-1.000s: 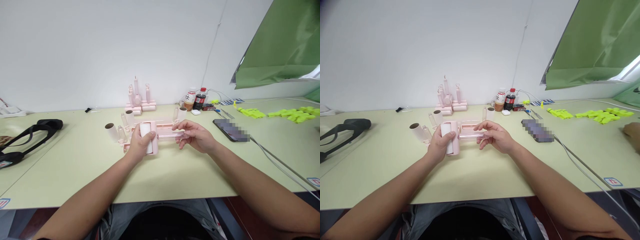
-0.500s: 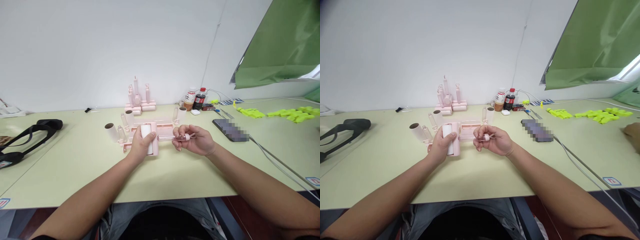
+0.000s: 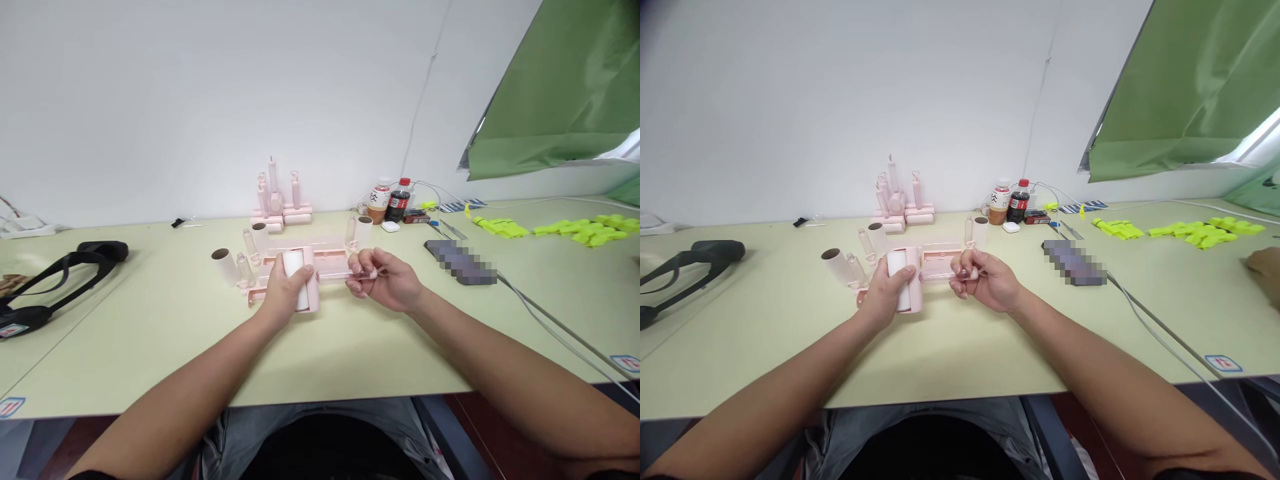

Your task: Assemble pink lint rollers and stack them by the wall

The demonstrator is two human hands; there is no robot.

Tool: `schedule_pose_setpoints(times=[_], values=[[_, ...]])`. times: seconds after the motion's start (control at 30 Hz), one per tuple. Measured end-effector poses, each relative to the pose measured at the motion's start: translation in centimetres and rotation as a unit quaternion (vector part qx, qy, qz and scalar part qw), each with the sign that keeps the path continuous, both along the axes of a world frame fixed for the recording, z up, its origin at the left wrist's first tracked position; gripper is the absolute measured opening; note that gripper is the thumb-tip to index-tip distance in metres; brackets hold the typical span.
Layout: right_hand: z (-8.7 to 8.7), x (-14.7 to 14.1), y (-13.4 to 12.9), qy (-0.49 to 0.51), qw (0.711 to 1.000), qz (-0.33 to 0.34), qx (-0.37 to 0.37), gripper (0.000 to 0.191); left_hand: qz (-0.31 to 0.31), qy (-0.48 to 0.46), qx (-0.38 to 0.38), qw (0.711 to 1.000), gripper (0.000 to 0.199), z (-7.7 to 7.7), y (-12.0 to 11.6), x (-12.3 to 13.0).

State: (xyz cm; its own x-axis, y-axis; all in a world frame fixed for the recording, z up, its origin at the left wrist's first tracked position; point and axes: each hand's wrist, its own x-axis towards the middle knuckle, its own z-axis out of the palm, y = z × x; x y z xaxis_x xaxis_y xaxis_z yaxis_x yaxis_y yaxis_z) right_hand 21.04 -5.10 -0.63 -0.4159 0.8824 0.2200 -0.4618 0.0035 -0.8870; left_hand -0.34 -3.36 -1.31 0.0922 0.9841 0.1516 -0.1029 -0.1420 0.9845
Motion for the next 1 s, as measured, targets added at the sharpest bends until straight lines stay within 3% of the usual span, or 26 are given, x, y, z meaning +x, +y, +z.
schedule_pose_setpoints(times=[0.13, 0.23, 0.27, 0.33, 0.43, 0.53, 0.6, 0.67, 0.77, 0.9, 1.0], values=[[1.7, 1.3, -0.1, -0.005, 0.999, -0.039, 0.037, 0.04, -0.045, 0.028, 0.01, 0.999, 0.038, 0.8, 0.7, -0.7], [3.1, 3.0, 0.1, 0.041, 0.991, -0.121, 0.042, 0.04, -0.043, 0.158, 0.145, 0.976, 0.042, 0.9, 1.5, -1.0], [3.4, 3.6, 0.2, 0.053, 0.987, -0.15, 0.041, 0.041, -0.042, 0.235, 0.197, 0.951, 0.039, 0.9, 1.7, -1.0], [3.8, 4.6, 0.5, 0.047, 0.978, -0.202, 0.04, 0.045, -0.048, 0.399, 0.276, 0.873, 0.036, 0.4, 1.9, -0.6], [3.7, 5.3, 0.9, 0.015, 0.971, -0.236, 0.045, 0.05, -0.067, 0.564, 0.326, 0.756, 0.049, -0.7, 1.8, 0.3], [3.3, 5.2, 1.1, 0.03, 0.977, -0.204, 0.048, 0.048, -0.087, 0.621, 0.348, 0.697, 0.052, -1.4, 1.4, 1.0], [3.1, 5.0, 1.1, 0.047, 0.983, -0.174, 0.047, 0.044, -0.099, 0.625, 0.364, 0.684, 0.047, -1.5, 1.1, 1.4], [3.1, 4.9, 1.0, 0.048, 0.985, -0.158, 0.05, 0.042, -0.114, 0.614, 0.355, 0.695, 0.042, -1.3, 0.6, 1.7], [3.2, 5.0, 0.9, 0.029, 0.985, -0.162, 0.057, 0.044, -0.14, 0.573, 0.3, 0.75, 0.045, -1.3, 0.0, 2.0], [3.3, 5.4, 0.7, 0.021, 0.984, -0.166, 0.057, 0.045, -0.138, 0.432, 0.197, 0.869, 0.045, -1.2, 0.0, 1.3], [3.3, 5.7, 0.7, 0.037, 0.985, -0.157, 0.064, 0.042, -0.086, 0.273, 0.09, 0.954, 0.044, -0.5, 0.8, 0.0]])
